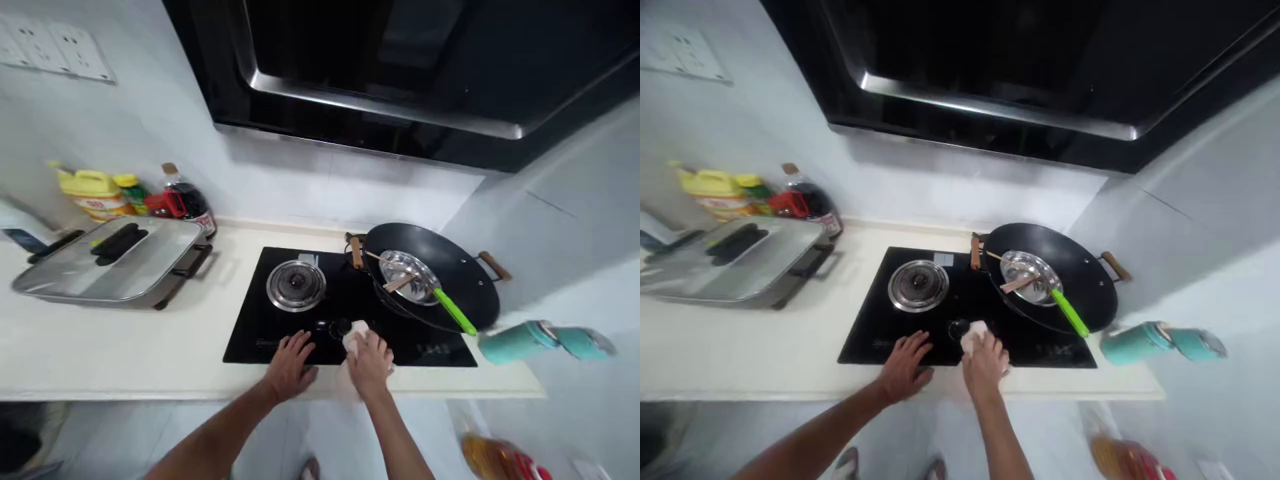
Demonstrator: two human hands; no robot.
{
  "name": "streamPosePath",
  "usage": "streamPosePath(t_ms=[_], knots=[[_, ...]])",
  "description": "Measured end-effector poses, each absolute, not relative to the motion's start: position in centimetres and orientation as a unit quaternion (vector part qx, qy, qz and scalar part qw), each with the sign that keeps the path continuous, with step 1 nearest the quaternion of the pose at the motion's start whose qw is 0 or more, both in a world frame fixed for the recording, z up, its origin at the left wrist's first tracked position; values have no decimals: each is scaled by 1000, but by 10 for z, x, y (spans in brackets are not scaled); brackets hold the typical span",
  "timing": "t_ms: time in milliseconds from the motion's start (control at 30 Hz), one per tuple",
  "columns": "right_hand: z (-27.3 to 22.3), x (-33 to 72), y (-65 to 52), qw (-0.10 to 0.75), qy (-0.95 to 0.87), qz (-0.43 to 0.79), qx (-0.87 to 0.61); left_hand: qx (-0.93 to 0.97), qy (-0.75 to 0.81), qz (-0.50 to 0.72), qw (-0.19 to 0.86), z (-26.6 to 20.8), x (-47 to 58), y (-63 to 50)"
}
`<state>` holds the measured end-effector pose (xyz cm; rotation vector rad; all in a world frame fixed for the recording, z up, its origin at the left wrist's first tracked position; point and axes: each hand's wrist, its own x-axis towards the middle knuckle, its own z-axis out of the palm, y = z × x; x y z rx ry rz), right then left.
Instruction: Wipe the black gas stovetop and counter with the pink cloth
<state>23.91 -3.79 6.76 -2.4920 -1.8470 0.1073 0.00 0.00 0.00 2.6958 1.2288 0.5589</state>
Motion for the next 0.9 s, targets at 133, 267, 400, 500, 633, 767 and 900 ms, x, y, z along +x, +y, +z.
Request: streamPosePath(t_ms=[133,267,400,500,633,767,900], knots=[[73,244,-17,16,-604,3,-797,892,406,190,65,1,0,-2],[76,251,5,15,-587,35,-809,890,409,188,71,6,1,-3],[72,251,1,38,-575,59,-815,891,408,189,72,10,1,-4],[62,241,-28,51,-579,58,-812,890,406,193,71,11,1,-3],[44,235,-75,59,-620,78,-779,891,404,196,65,9,1,-3],[34,277,-97,54,-618,54,-782,890,405,200,61,6,0,-2],[39,354,-87,0,-547,34,-836,889,406,200,67,6,0,-3]])
